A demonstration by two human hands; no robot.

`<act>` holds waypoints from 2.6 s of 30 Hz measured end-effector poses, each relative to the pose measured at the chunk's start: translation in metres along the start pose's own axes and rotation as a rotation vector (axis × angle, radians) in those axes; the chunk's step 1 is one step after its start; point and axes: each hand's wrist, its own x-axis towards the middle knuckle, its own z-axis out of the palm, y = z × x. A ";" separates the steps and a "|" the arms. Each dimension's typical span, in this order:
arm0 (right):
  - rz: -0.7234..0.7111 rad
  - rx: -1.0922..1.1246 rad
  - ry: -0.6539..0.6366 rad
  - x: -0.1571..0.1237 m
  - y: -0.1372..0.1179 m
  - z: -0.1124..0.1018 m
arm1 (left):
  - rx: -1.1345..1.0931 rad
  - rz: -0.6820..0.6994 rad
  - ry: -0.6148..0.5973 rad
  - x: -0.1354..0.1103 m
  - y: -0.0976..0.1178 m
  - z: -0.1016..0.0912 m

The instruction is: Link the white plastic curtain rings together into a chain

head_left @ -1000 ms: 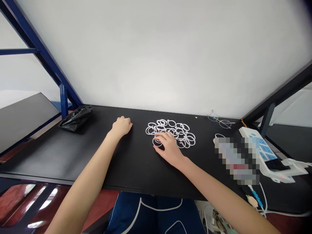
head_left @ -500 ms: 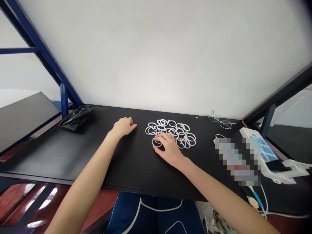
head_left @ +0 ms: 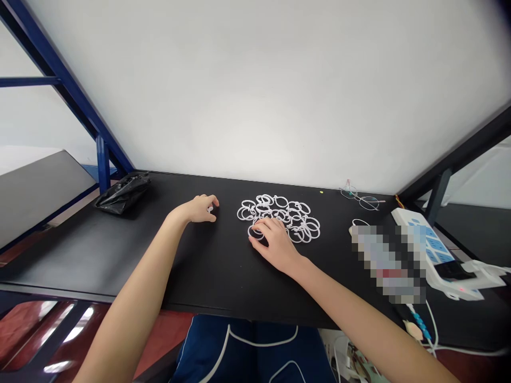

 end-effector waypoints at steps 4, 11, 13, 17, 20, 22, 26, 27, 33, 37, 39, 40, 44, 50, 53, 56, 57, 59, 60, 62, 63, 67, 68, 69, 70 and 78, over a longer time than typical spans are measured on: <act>-0.001 -0.012 -0.018 0.000 0.001 0.001 | -0.029 0.007 0.028 0.005 -0.001 0.002; 0.003 -0.001 -0.035 0.001 0.001 0.001 | -0.142 -0.001 0.046 0.005 -0.002 0.001; 0.001 0.000 -0.031 0.001 0.001 0.001 | -0.156 -0.006 0.067 0.005 -0.003 0.001; -0.017 0.002 -0.012 0.000 0.002 0.001 | -0.187 -0.009 0.116 0.005 -0.004 0.001; -0.024 0.013 0.001 0.000 0.002 0.001 | -0.209 -0.008 0.135 0.004 -0.004 0.000; -0.023 0.022 0.014 0.000 0.002 0.001 | -0.225 0.000 0.138 0.004 -0.004 0.000; -0.023 0.048 0.065 0.001 0.002 0.001 | -0.243 0.021 0.155 0.003 -0.003 0.001; -0.023 0.054 0.078 0.001 0.002 0.001 | -0.241 0.022 0.162 0.003 -0.002 0.001; -0.029 0.068 0.112 0.001 0.001 0.001 | -0.208 0.005 0.145 0.002 -0.004 0.000; -0.040 0.088 0.141 0.000 0.001 0.002 | -0.198 0.005 0.142 0.003 -0.008 0.002; -0.046 0.110 0.174 0.000 0.002 0.002 | -0.199 0.006 0.169 0.004 -0.007 0.003; -0.050 0.123 0.192 0.001 0.001 0.002 | -0.202 0.010 0.184 0.005 -0.005 0.003; -0.066 0.179 0.242 0.001 -0.001 0.000 | -0.234 0.120 0.346 0.005 0.015 0.008; -0.083 0.234 0.330 0.001 -0.003 -0.002 | -0.259 0.469 0.816 -0.007 0.060 0.021; -0.078 0.240 0.352 0.001 -0.002 -0.002 | -0.227 0.547 0.793 -0.013 0.073 0.027; -0.073 0.237 0.366 0.002 -0.001 -0.001 | -0.332 0.606 0.694 -0.017 0.080 0.030; -0.076 0.234 0.376 0.002 -0.001 -0.001 | -0.386 0.616 0.656 -0.017 0.082 0.030; -0.080 0.223 0.403 0.003 0.000 -0.001 | -0.489 0.618 0.560 -0.018 0.086 0.032; -0.076 0.217 0.415 0.003 0.000 -0.001 | -0.533 0.613 0.497 -0.018 0.087 0.033; -0.057 0.207 0.428 0.003 0.001 -0.001 | -0.616 0.599 0.370 -0.018 0.090 0.034; -0.043 0.205 0.428 0.004 0.001 -0.001 | -0.665 0.594 0.313 -0.018 0.090 0.035; -0.009 0.207 0.436 0.004 0.002 -0.001 | -0.897 0.584 0.101 -0.015 0.090 0.035; -0.010 0.208 0.442 0.004 0.002 -0.001 | -0.932 0.588 0.034 -0.014 0.089 0.034; -0.014 0.208 0.446 0.004 0.003 -0.001 | -0.948 0.595 -0.021 -0.013 0.087 0.034; -0.021 0.208 0.445 0.004 0.003 -0.001 | -0.954 0.601 -0.059 -0.012 0.086 0.033; -0.022 0.200 0.394 0.003 0.006 0.001 | -1.026 0.438 -0.071 -0.008 0.077 0.029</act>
